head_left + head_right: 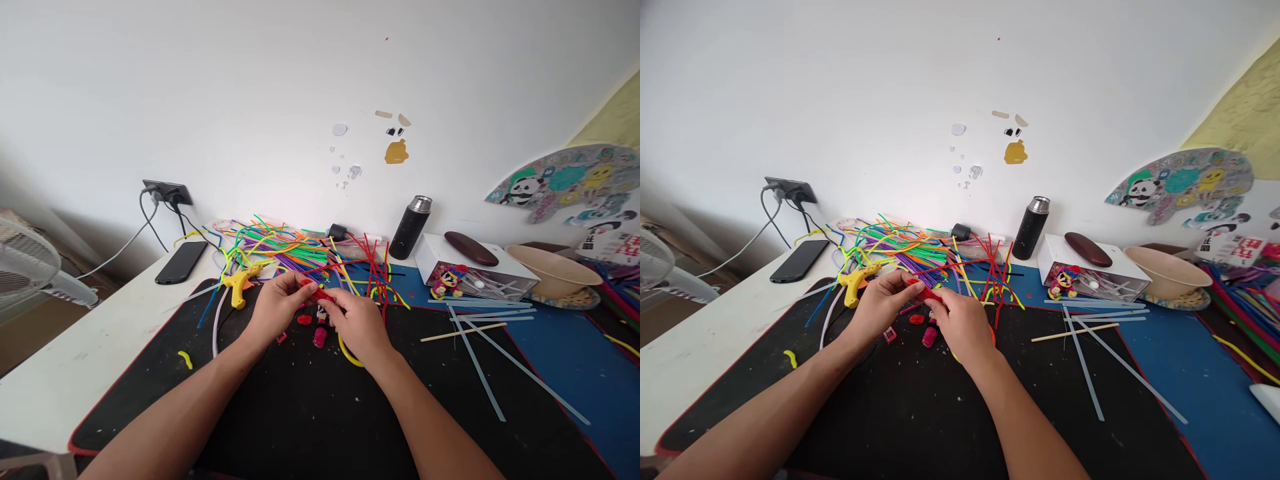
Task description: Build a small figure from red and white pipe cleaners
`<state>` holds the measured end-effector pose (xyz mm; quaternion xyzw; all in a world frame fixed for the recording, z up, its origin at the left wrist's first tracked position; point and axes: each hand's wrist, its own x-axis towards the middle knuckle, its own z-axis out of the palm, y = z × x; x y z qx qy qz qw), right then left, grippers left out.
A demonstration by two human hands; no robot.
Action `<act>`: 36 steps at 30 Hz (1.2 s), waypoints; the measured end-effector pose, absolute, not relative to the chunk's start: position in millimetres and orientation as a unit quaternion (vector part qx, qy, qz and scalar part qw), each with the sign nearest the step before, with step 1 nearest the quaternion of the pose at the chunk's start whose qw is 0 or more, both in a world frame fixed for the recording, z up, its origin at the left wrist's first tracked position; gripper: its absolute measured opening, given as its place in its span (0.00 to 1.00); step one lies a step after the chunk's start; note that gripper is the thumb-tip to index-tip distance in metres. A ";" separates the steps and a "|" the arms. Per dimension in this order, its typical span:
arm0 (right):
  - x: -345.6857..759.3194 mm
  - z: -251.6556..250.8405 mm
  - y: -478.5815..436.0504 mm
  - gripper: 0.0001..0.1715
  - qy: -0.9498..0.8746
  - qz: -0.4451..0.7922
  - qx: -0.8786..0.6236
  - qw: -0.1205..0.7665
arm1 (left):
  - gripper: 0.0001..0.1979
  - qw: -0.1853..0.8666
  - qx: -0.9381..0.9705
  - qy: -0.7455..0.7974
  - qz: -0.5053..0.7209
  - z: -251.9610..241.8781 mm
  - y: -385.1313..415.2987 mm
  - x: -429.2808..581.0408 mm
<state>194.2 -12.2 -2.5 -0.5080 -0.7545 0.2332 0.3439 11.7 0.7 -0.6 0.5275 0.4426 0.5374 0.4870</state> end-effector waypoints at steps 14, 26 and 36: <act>195.2 -2.7 -11.4 0.16 -0.736 0.275 -0.504 0.359 | 0.20 0.517 0.512 0.423 0.540 3.3 1.2 9.2; 196.5 -6.4 -10.0 0.17 -0.712 0.306 -0.494 0.394 | 0.21 0.508 0.489 0.420 0.572 6.8 5.1 6.9; 195.6 -3.6 -10.6 0.16 -0.694 0.348 -0.491 0.395 | 0.20 0.509 0.497 0.410 0.571 6.0 5.2 6.6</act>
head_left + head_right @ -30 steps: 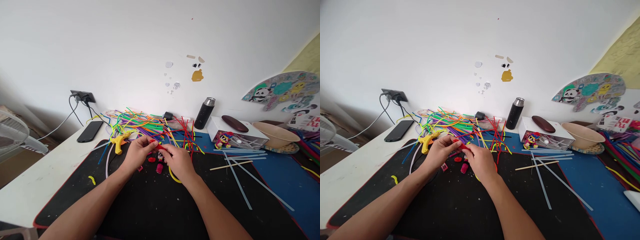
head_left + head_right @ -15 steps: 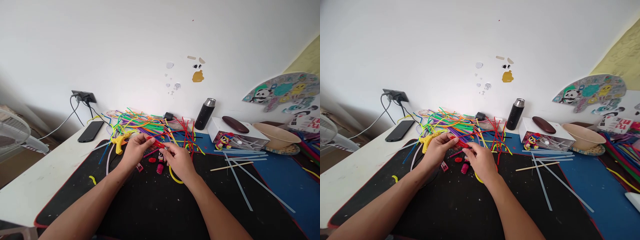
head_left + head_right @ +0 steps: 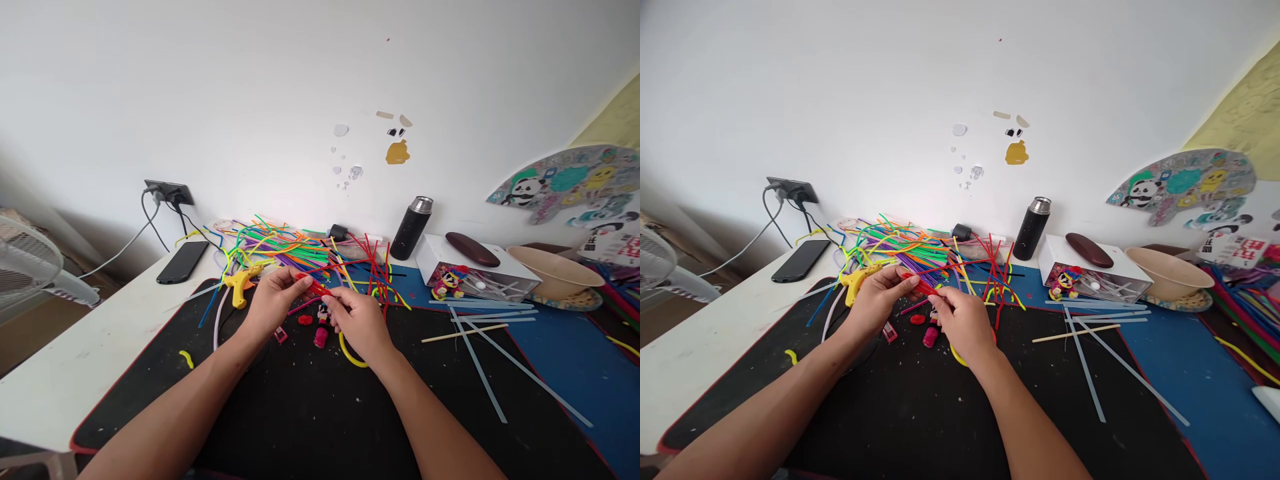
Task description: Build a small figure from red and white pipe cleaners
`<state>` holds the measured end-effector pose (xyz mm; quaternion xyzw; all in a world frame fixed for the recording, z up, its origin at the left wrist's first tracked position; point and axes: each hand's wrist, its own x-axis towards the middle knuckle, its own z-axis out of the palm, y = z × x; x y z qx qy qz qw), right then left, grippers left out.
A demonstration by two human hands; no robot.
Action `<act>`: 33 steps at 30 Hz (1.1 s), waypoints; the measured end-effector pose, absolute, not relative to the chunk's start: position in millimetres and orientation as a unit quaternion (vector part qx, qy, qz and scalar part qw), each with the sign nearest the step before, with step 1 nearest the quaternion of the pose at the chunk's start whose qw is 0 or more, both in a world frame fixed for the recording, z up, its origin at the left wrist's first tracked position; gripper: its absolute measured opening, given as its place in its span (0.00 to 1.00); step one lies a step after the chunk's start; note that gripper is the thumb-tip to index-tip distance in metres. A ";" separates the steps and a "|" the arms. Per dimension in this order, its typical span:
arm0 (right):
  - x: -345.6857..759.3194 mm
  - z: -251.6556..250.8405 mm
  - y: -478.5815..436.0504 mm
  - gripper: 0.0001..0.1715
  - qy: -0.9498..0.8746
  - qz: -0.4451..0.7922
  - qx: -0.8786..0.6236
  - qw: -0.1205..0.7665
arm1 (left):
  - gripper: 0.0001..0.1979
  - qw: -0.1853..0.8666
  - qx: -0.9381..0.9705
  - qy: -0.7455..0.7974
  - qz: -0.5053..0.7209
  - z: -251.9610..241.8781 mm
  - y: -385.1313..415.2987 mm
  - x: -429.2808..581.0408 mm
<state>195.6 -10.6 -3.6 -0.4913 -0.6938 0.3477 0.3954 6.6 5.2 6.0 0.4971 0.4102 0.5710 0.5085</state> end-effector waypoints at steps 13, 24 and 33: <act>194.9 3.7 -7.5 0.23 -0.592 0.526 -0.462 0.399 | 0.20 0.499 0.515 0.411 0.563 8.0 2.2 7.0; 194.4 2.1 -11.7 0.19 -0.677 0.359 -0.502 0.401 | 0.22 0.550 0.482 0.409 0.546 1.5 5.8 9.5; 194.9 1.7 -8.1 0.19 -0.616 0.496 -0.466 0.396 | 0.21 0.523 0.495 0.409 0.560 2.8 4.8 7.3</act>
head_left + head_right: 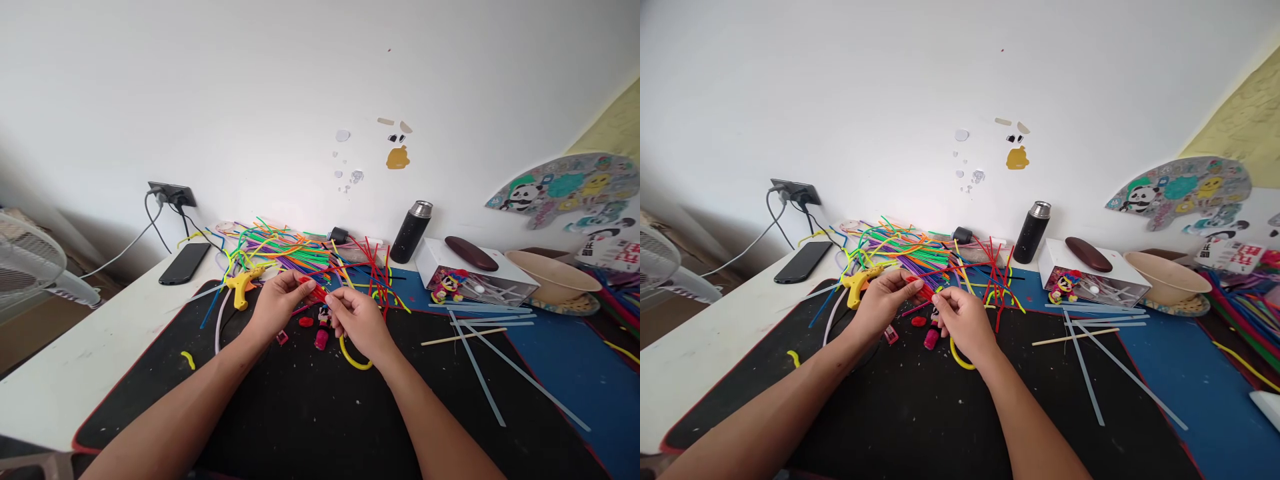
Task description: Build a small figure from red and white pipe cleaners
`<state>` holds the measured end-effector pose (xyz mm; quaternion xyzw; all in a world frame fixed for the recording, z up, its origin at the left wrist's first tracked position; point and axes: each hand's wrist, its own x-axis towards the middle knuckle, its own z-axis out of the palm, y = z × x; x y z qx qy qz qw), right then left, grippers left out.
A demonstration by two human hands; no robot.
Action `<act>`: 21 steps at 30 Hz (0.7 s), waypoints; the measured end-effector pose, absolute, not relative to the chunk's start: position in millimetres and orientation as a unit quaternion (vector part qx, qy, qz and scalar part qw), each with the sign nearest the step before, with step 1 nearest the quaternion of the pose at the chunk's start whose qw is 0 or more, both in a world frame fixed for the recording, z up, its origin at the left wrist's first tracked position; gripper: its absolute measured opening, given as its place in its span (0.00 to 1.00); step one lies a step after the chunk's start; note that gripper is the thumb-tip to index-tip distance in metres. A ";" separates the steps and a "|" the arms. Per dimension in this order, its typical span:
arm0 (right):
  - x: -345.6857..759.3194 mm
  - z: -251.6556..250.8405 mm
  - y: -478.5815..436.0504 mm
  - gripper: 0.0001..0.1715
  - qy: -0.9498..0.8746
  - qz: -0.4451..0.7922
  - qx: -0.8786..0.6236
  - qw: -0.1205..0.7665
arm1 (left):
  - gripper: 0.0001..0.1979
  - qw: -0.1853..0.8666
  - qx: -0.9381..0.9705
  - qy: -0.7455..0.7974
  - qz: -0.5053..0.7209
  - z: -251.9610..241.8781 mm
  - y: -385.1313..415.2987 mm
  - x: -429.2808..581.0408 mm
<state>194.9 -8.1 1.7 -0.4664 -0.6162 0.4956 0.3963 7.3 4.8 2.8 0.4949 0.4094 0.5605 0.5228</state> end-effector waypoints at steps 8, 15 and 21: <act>195.6 5.2 -10.1 0.19 -0.624 0.455 -0.474 0.423 | 0.22 0.652 0.397 0.345 0.545 -0.4 5.7 12.9; 194.1 4.2 -11.0 0.19 -0.616 0.461 -0.465 0.439 | 0.19 0.653 0.444 0.378 0.484 -2.3 -1.1 19.7; 194.1 5.0 -12.3 0.18 -0.640 0.450 -0.467 0.412 | 0.20 0.628 0.449 0.398 0.495 -0.1 -1.0 20.7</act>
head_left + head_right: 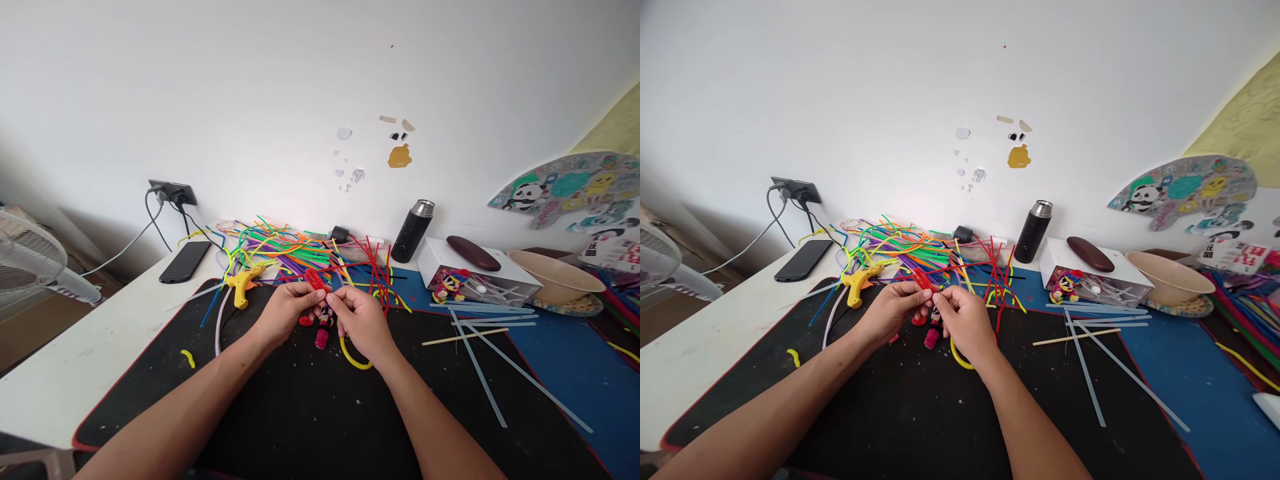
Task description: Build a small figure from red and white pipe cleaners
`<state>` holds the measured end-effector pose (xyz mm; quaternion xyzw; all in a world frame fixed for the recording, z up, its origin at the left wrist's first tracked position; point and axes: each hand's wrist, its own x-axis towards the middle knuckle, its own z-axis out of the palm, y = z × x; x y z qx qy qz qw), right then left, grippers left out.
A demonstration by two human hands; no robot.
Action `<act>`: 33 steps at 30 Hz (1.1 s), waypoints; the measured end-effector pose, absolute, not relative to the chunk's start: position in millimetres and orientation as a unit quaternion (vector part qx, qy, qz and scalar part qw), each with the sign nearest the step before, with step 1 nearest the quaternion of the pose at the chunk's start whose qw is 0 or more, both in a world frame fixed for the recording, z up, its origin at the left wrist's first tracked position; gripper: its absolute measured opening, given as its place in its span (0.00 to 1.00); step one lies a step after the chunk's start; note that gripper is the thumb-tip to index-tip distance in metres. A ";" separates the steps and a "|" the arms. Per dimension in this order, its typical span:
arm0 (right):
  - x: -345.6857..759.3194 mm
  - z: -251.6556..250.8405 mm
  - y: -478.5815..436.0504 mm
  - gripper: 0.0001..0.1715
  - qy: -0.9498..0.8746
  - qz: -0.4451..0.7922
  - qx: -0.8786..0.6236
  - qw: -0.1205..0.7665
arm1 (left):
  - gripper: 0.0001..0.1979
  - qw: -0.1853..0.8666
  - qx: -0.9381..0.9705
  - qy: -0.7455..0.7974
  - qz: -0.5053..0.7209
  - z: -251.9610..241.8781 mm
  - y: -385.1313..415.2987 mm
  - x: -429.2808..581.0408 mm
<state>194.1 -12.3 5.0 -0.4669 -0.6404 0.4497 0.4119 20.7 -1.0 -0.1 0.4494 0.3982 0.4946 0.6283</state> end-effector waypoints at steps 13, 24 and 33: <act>192.0 5.3 -12.1 0.16 -0.652 0.467 -0.462 0.378 | 0.16 0.624 0.507 0.387 0.452 1.3 2.6 8.5; 192.5 8.1 -12.3 0.22 -0.587 0.549 -0.430 0.411 | 0.20 0.632 0.422 0.375 0.530 7.5 3.6 8.6; 189.0 4.4 -13.8 0.17 -0.618 0.502 -0.433 0.423 | 0.21 0.638 0.429 0.375 0.518 4.9 1.1 16.0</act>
